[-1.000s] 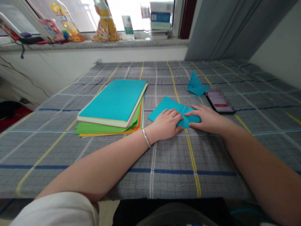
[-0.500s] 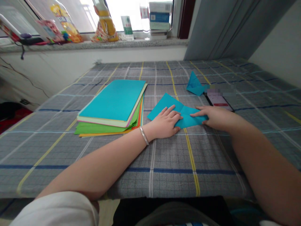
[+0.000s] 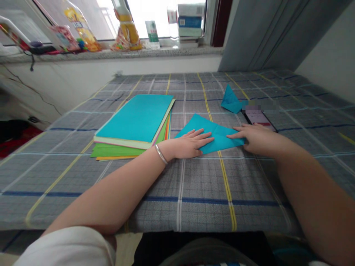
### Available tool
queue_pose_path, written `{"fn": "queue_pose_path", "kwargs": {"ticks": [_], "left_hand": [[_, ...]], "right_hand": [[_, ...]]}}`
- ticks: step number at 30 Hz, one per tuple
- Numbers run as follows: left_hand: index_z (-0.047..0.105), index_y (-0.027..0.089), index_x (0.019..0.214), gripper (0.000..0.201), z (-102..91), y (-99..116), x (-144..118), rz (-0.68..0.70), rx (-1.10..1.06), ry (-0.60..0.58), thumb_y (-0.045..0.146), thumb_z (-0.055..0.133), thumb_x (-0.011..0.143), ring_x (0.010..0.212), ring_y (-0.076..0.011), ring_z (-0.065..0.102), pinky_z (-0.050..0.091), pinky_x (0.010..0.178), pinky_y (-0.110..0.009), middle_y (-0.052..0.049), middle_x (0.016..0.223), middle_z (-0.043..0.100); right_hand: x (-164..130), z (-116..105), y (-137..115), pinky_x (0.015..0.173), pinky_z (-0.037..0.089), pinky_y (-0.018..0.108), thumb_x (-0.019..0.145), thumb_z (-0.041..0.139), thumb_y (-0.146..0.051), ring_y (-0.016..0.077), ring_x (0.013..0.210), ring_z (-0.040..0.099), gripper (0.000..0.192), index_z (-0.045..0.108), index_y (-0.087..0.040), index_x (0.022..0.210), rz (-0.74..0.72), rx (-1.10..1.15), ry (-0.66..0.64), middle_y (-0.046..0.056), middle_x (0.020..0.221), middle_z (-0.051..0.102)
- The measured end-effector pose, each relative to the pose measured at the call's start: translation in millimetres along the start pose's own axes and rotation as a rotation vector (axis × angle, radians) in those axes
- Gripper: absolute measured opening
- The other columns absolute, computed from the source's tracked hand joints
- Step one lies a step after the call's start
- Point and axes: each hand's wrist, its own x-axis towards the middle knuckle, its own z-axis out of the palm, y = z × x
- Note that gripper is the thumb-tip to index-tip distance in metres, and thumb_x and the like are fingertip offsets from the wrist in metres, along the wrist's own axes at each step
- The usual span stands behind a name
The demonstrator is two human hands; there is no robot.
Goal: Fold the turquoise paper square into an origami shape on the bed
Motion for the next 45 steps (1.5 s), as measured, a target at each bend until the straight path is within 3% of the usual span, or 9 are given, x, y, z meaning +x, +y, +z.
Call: {"fn": "queue_pose_path", "kwargs": {"ticks": [3, 6, 13, 18, 23, 27, 32, 38, 45], "left_hand": [[0.021, 0.023, 0.155, 0.07, -4.4, -1.8, -6.4, -0.021, -0.016, -0.017, 0.03, 0.047, 0.09, 0.151, -0.027, 0.005, 0.014, 0.122, -0.046, -0.004, 0.163, 0.013], [0.018, 0.02, 0.156, 0.073, -7.6, -0.9, -9.8, -0.039, -0.021, -0.044, 0.026, 0.044, 0.088, 0.151, -0.0252, 0.003, 0.012, 0.122, -0.043, -0.005, 0.164, 0.011], [0.018, 0.017, 0.154, 0.072, -1.6, -0.2, -9.1, -0.051, -0.04, 0.003, 0.036, 0.046, 0.09, 0.152, -0.0234, 0.004, 0.009, 0.122, -0.042, -0.008, 0.163, 0.013], [0.025, 0.012, 0.15, 0.073, 8.5, 1.9, -8.1, -0.069, -0.066, 0.137, 0.04, 0.052, 0.089, 0.151, -0.0272, 0.013, 0.014, 0.122, -0.046, -0.015, 0.16, 0.024], [0.04, 0.018, 0.137, 0.061, 13.6, 0.9, -7.1, -0.007, -0.102, 0.337, 0.031, 0.061, 0.081, 0.139, -0.0285, 0.04, 0.033, 0.114, -0.047, -0.015, 0.145, 0.047], [0.055, 0.02, 0.112, 0.04, 11.8, 5.3, -3.4, 0.029, 0.035, 0.542, 0.041, 0.067, 0.081, 0.114, -0.026, 0.058, 0.04, 0.105, -0.045, -0.009, 0.119, 0.063], [0.061, 0.02, 0.086, 0.026, 8.3, 13.9, -1.3, -0.022, 0.301, 0.741, 0.041, 0.049, 0.096, 0.085, -0.0195, 0.061, 0.042, 0.088, -0.038, -0.003, 0.085, 0.068], [0.063, 0.02, 0.084, 0.026, 8.0, 17.7, -2.0, -0.021, 0.409, 0.855, 0.034, 0.047, 0.098, 0.08, -0.0176, 0.06, 0.038, 0.084, -0.036, 0.0, 0.082, 0.07], [0.064, 0.02, 0.083, 0.025, 8.6, 15.4, 1.0, -0.009, 0.386, 0.862, 0.033, 0.048, 0.098, 0.08, -0.0168, 0.06, 0.038, 0.085, -0.035, 0.001, 0.084, 0.071]], "right_hand": [[-3.1, -5.1, -11.4, 0.11, 0.033, 0.059, 0.069, 0.068, -0.017, 0.0395, 0.138, 0.038, 0.057, 0.069, -0.03, 0.124, 0.018, -0.026, 0.015, 0.009, 0.15, 0.046], [-6.1, -8.3, -25.8, 0.114, 0.026, 0.06, 0.068, 0.069, -0.019, 0.0437, 0.145, 0.022, 0.055, 0.069, -0.023, 0.123, 0.03, -0.081, 0.128, 0.012, 0.158, 0.032], [-3.9, -10.7, -44.0, 0.115, 0.028, 0.054, 0.07, 0.057, -0.004, 0.0311, 0.148, 0.02, 0.081, 0.044, -0.025, 0.147, -0.155, 0.033, 0.253, 0.008, 0.161, 0.026], [1.6, -13.1, -56.7, 0.111, 0.036, 0.049, 0.082, 0.057, -0.011, 0.0285, 0.14, 0.035, 0.041, 0.07, -0.029, 0.116, -0.357, 0.03, 0.327, 0.004, 0.148, 0.048], [9.6, -6.1, -65.8, 0.091, 0.048, 0.041, 0.086, 0.062, -0.02, 0.0247, 0.104, 0.058, 0.015, 0.075, -0.026, 0.091, -0.451, 0.029, 0.492, 0.006, 0.117, 0.068], [14.5, -0.8, -66.3, 0.079, 0.048, 0.036, 0.091, 0.059, -0.024, 0.0215, 0.086, 0.058, 0.016, 0.074, -0.024, 0.085, -0.41, 0.053, 0.646, 0.004, 0.091, 0.071], [16.9, 0.8, -70.8, 0.074, 0.047, 0.034, 0.092, 0.056, -0.024, 0.0205, 0.083, 0.06, 0.018, 0.072, -0.022, 0.084, -0.333, 0.1, 0.745, 0.004, 0.086, 0.073], [19.0, 2.5, -78.2, 0.068, 0.045, 0.032, 0.082, 0.057, -0.014, 0.0196, 0.078, 0.063, 0.013, 0.067, -0.021, 0.079, -0.221, 0.164, 0.8, 0.004, 0.083, 0.072], [21.0, 1.0, -78.6, 0.071, 0.046, 0.032, 0.08, 0.056, -0.014, 0.0197, 0.082, 0.064, 0.011, 0.064, -0.022, 0.078, -0.241, 0.204, 0.772, 0.002, 0.086, 0.073]]}}
